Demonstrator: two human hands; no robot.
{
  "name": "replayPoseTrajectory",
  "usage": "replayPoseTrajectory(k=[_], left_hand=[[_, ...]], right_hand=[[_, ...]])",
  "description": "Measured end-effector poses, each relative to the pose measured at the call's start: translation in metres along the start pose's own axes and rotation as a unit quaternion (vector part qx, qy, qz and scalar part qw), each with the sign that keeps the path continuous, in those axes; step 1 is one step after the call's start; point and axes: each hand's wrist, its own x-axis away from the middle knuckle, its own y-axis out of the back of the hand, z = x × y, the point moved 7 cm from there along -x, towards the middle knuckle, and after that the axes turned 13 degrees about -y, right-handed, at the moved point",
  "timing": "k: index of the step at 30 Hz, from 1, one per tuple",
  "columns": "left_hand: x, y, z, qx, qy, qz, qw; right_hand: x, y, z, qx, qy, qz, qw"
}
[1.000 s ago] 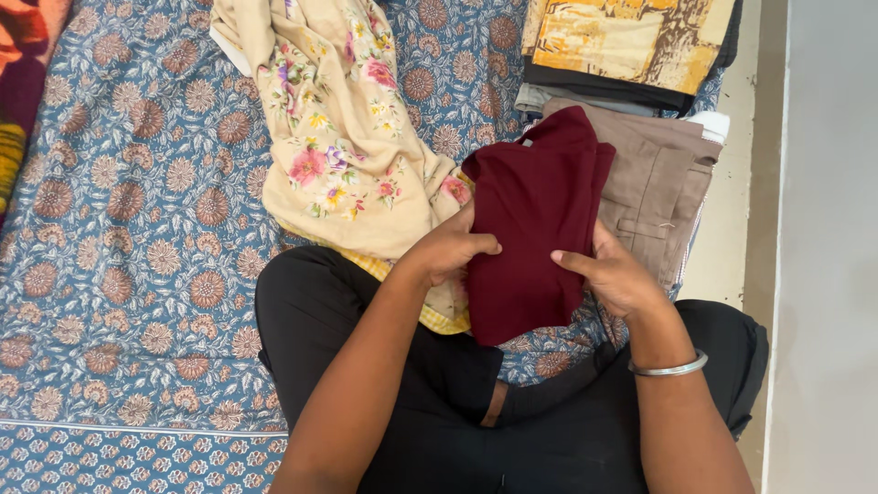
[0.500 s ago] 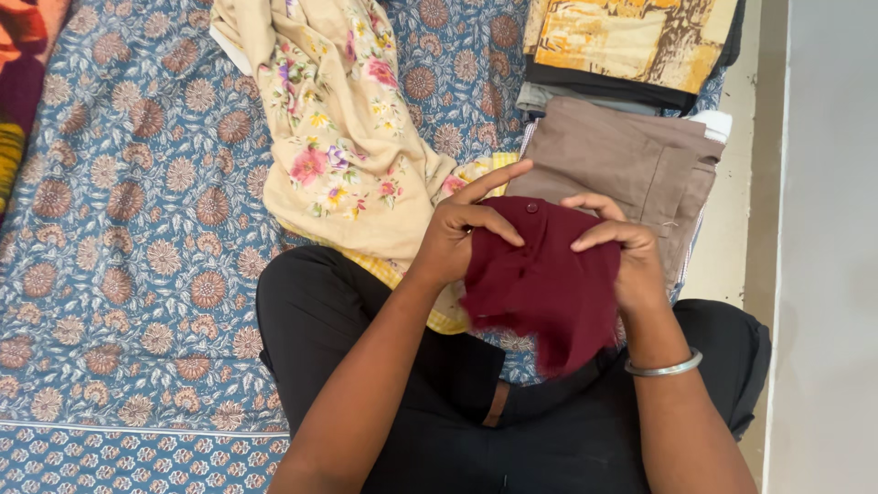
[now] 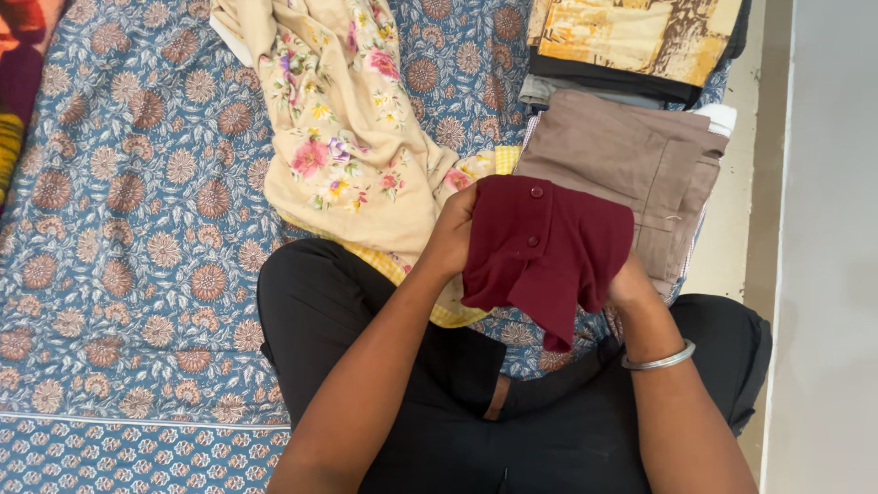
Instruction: The person folds a maroon shirt, a pair of light blue jeans, and a white cloth by hand on a patterned bedsheet. Each item is smoothed, folded into a compact rectangle, and placed on a growing stack.
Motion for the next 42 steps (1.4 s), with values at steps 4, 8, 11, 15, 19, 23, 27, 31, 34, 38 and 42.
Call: replayPoseTrajectory(k=[4,8,11,15,19,23,27,31,34,38,42], left_hand=[[-0.006,-0.006,0.005,0.012,-0.014,0.013,1.000],[-0.021,-0.015,0.015,0.118,0.059,-0.021,0.991],[-0.033,-0.021,0.006,0.089,0.020,0.020,0.996],[-0.044,-0.029,-0.004,-0.032,-0.052,0.048,0.997],[-0.043,-0.036,-0.006,-0.145,-0.054,0.015,0.988],[-0.036,-0.039,-0.002,-0.173,0.071,0.029,0.982],[-0.041,-0.050,-0.038,-0.211,-0.080,0.084,0.971],[-0.039,-0.057,-0.047,-0.257,-0.133,0.127,0.949],[-0.039,-0.055,-0.042,-0.302,-0.146,0.101,0.937],[-0.039,-0.050,-0.041,-0.323,-0.149,0.073,0.932],[-0.037,-0.046,-0.054,-0.337,-0.152,0.043,0.928]], right_hand=[[0.009,-0.014,0.022,0.066,0.073,0.064,0.993],[0.019,-0.025,0.058,0.121,0.121,-0.005,0.985],[0.032,-0.020,0.085,0.083,0.184,-0.057,0.978],[0.042,0.006,0.113,-0.127,0.221,-0.122,0.959],[0.081,0.005,0.146,0.160,0.305,-0.329,0.879],[0.103,-0.015,0.161,0.416,0.302,-0.349,0.784],[0.106,-0.031,0.162,0.553,0.324,-0.285,0.713],[0.099,-0.035,0.157,0.557,0.315,-0.240,0.729],[0.103,-0.031,0.159,0.493,0.333,-0.226,0.771],[0.107,-0.025,0.159,0.455,0.329,-0.208,0.801],[0.113,-0.016,0.159,0.430,0.348,-0.186,0.812]])
